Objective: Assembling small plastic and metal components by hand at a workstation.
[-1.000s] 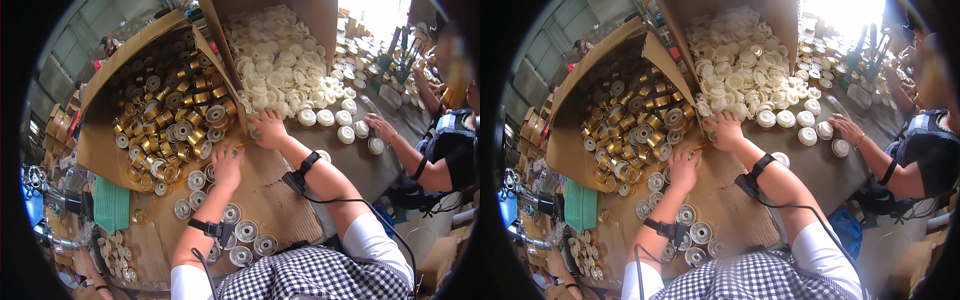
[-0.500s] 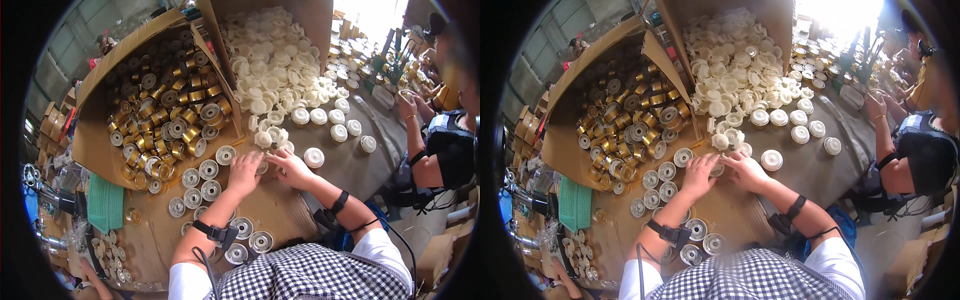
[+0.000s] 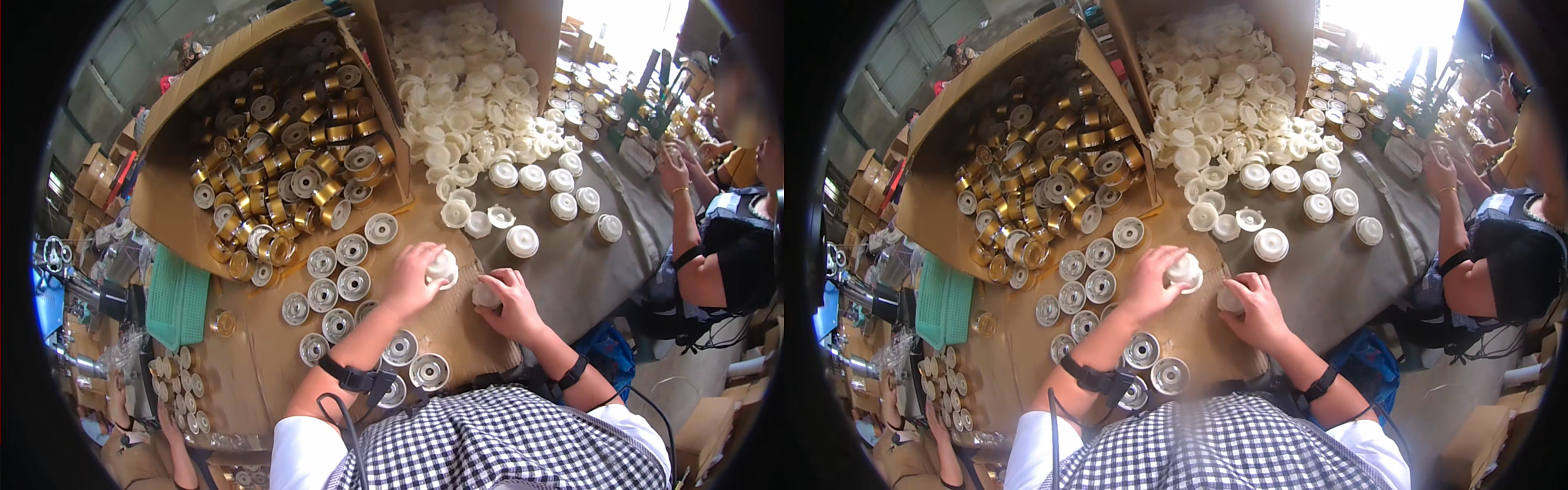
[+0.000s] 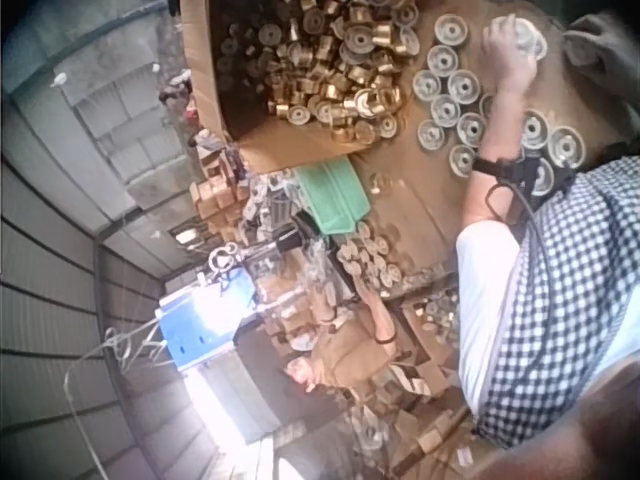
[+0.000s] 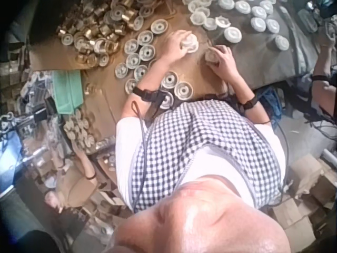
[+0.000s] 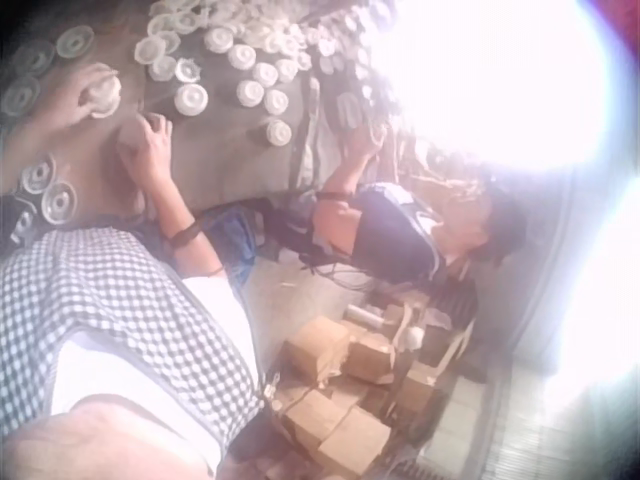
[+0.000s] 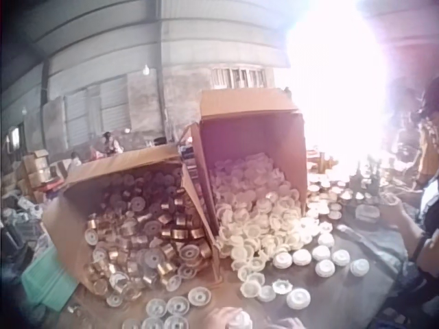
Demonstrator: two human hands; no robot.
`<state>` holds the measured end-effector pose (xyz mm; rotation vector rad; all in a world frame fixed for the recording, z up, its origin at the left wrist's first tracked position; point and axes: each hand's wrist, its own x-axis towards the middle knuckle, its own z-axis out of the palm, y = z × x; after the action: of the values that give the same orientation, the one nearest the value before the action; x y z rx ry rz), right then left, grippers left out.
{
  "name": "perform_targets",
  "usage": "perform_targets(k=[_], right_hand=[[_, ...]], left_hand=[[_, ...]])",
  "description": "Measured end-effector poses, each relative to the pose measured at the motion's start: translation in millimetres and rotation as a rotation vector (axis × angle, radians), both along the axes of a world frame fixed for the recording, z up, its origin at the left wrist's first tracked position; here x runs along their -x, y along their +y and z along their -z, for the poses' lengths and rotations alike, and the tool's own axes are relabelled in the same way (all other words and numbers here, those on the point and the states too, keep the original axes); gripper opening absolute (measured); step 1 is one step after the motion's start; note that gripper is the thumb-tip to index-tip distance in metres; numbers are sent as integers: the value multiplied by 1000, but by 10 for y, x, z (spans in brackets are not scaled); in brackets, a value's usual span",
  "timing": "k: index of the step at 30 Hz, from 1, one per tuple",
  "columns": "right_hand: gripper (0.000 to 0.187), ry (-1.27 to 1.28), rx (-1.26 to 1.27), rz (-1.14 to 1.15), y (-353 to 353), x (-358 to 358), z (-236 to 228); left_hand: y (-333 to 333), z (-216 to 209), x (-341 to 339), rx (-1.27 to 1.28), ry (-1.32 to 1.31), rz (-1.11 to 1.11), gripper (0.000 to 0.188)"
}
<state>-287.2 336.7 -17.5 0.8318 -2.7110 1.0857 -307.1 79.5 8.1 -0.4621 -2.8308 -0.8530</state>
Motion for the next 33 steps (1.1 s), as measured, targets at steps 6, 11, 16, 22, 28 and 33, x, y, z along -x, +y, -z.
perform_targets(k=[6,11,16,22,28,33], right_hand=[[59,-39,6,37,9,1,-110],[60,-115,291,-338,-589,-209,-491],[61,-116,255,-538,-1012,-406,-469],[59,-70,70,-529,-1132,-374,-224],[61,-101,35,-428,-977,-328,-301],[59,-118,55,-291,-631,-221,-273]], left_hand=[[-741,-487,-256,-189,19,-260,70],[-1157,-440,-626,-50,-16,-328,62],[-856,-588,-947,-50,-97,-208,65],[-807,-470,-1076,6,-150,-207,59],[-816,-446,-1083,-59,-166,-161,57],[-764,-505,-1108,-46,-105,-186,55]])
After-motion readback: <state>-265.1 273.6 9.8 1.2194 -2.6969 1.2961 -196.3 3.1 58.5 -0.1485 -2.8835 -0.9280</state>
